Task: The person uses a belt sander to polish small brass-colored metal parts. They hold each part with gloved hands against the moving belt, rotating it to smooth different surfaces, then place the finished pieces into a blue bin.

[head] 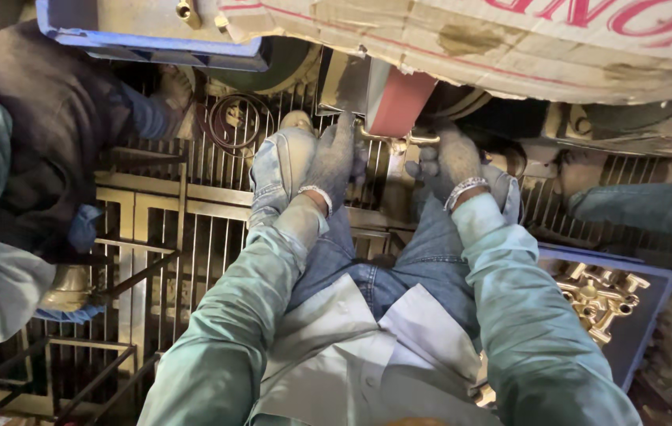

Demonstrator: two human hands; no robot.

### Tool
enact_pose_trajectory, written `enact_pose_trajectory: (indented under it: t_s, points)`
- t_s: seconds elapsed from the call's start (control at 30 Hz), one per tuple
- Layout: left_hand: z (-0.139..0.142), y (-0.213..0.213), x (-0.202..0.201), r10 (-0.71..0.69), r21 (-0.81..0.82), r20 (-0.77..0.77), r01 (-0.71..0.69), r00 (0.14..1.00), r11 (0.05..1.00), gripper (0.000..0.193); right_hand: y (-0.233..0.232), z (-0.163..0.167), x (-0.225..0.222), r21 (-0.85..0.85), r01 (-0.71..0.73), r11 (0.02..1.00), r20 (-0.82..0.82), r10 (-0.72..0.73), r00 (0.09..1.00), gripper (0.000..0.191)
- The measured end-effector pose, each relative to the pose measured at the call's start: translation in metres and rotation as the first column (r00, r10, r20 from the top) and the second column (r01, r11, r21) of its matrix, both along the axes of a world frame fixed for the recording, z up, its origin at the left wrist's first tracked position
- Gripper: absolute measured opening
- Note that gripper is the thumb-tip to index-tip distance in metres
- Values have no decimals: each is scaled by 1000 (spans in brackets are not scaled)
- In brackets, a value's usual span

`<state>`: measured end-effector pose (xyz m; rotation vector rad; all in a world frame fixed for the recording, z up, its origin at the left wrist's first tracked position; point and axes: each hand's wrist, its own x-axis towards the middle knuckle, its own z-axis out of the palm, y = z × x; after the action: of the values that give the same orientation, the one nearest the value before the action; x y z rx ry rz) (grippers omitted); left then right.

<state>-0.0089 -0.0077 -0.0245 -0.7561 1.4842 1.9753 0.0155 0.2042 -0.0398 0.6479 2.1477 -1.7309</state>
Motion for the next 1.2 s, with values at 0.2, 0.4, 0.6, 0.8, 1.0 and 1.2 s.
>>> enact_pose_trajectory:
  t_s: [0.2, 0.4, 0.6, 0.8, 1.0, 1.2]
  points:
    - [28, -5, 23, -23, 13, -193, 26, 981, 1000, 41, -9, 20, 24, -560, 314, 767, 44, -351, 935, 27]
    - [49, -15, 50, -69, 5, -504, 82, 861, 997, 36, -15, 51, 62, -719, 154, 678, -148, -365, 919, 32]
    - [40, -48, 77, -209, 115, -650, 367, 730, 923, 64, -16, 76, 106, -798, -20, 603, -240, -287, 927, 45]
    - [37, -77, 74, -203, 1, -712, 291, 672, 957, 54, -38, 65, 84, -761, -160, 629, -325, -156, 933, 42]
    - [48, -92, 62, -47, 57, -405, 77, 913, 995, 39, -63, 50, 51, -597, 49, 801, -61, -106, 992, 43]
    - [44, -80, 42, -116, -103, -274, 91, 955, 990, 31, -68, 36, 23, -602, 190, 776, 81, -178, 981, 54]
